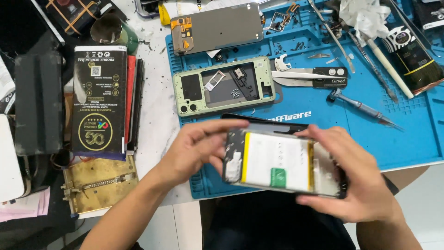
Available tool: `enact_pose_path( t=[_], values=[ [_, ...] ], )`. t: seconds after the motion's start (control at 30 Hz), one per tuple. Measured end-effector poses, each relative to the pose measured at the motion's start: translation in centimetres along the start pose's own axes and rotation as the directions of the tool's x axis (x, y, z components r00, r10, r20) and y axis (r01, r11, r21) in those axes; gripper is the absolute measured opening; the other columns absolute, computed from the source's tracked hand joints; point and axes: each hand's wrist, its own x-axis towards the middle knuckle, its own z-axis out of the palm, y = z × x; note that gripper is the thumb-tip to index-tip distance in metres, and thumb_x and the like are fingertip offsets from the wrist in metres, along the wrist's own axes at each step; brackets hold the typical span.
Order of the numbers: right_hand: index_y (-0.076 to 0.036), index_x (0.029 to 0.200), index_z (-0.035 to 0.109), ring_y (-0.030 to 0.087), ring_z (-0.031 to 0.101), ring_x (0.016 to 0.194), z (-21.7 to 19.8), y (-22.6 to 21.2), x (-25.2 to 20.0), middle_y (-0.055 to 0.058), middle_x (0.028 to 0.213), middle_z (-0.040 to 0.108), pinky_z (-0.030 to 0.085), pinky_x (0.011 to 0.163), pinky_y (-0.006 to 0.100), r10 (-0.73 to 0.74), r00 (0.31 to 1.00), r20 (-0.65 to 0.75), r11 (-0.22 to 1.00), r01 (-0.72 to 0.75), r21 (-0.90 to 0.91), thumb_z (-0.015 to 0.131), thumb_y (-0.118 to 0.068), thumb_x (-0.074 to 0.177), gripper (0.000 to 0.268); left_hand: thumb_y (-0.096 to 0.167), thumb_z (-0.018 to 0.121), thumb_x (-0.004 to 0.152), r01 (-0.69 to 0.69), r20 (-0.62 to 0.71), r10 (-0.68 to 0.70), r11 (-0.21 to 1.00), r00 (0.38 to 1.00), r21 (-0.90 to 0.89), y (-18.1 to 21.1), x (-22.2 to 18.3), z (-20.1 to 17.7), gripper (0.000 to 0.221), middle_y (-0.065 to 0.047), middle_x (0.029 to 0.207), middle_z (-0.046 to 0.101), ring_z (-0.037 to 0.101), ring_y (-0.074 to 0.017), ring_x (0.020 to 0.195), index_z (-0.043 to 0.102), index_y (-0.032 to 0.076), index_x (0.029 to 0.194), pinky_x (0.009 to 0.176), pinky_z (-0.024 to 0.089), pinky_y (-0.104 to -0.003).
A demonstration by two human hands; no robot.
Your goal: The person removes a protective film from a smartphone screen and then uses a metal tool to pry open the phone's casing. They separate the screen assembly from the back housing, revealing the internal components, and then reassemble the device.
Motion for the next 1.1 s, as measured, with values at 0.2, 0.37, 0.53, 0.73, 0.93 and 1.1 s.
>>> enact_pose_path(
  t=[0.2,0.37,0.53,0.73,0.93,1.1],
  values=[
    [0.008,0.128,0.061,0.036,0.066,0.103,-3.2,1.4,0.1,0.03,0.116,0.064,0.049,0.081,0.038,0.383,0.922,0.062,0.442,-0.241,0.864,0.061,-0.058,0.103,0.07,0.029,0.046,0.1,-0.301,-0.406,0.163,0.904,0.899,-0.303,-0.1,-0.3,-1.2,0.053,-0.029,0.092,0.07,0.055,-0.0206,0.039,0.057,-0.015,0.127,0.034,0.039,-0.022],
    [0.005,0.153,0.032,0.044,0.068,0.097,-3.4,1.2,1.5,0.032,0.129,0.058,0.049,0.058,0.034,0.291,0.926,0.239,-0.055,-0.233,0.971,0.06,-0.055,0.107,0.081,0.025,0.053,0.098,-0.328,-0.362,0.276,0.94,0.89,-0.091,-1.3,-0.2,-1.2,0.048,-0.024,0.093,0.069,0.055,-0.017,0.047,0.057,-0.011,0.129,0.044,0.04,-0.021],
    [0.007,0.146,0.041,0.024,0.068,0.061,-3.0,2.2,3.1,0.032,0.104,0.074,0.047,0.051,0.027,0.173,0.845,0.506,0.05,-0.521,0.852,0.047,-0.073,0.096,0.095,0.04,0.064,0.094,-0.292,-0.245,0.312,0.949,0.918,0.115,1.4,0.7,1.6,0.074,-0.019,0.134,0.061,0.066,-0.0288,0.11,0.034,0.007,0.152,0.095,0.059,-0.041],
    [0.005,0.13,0.062,0.018,0.065,0.05,-4.1,3.7,7.7,0.02,0.093,0.081,0.047,0.043,0.025,0.062,0.697,0.714,0.316,-0.693,0.648,0.035,-0.08,0.087,0.099,0.062,0.041,0.088,0.14,-0.144,-0.182,0.955,0.973,-0.262,4.3,2.7,2.7,0.071,-0.018,0.129,0.062,0.064,-0.0304,0.115,0.06,0.003,0.124,0.079,0.06,-0.044],
    [0.0,0.12,0.068,0.01,0.034,0.03,-7.1,6.5,13.1,0.023,0.071,0.079,0.028,0.028,0.022,0.126,0.751,0.648,0.524,-0.605,0.6,0.052,-0.077,0.084,0.086,0.041,0.044,0.101,0.184,0.025,-0.238,0.674,0.971,-0.715,4.5,3.4,2.5,0.046,-0.031,0.125,0.059,0.065,-0.0574,0.096,0.047,0.01,0.134,0.062,0.059,-0.052],
    [-0.002,0.124,0.063,0.009,0.046,0.053,-5.9,3.1,16.1,0.005,0.08,0.067,0.038,0.047,0.02,0.37,0.879,0.301,0.677,-0.477,0.56,0.048,-0.032,0.102,0.04,0.036,0.047,0.102,-0.177,-0.228,0.01,0.664,0.974,-0.726,2.8,4.8,2.5,0.04,-0.036,0.119,0.059,0.064,-0.0506,0.091,0.049,0.009,0.131,0.062,0.053,-0.048]
  ],
)
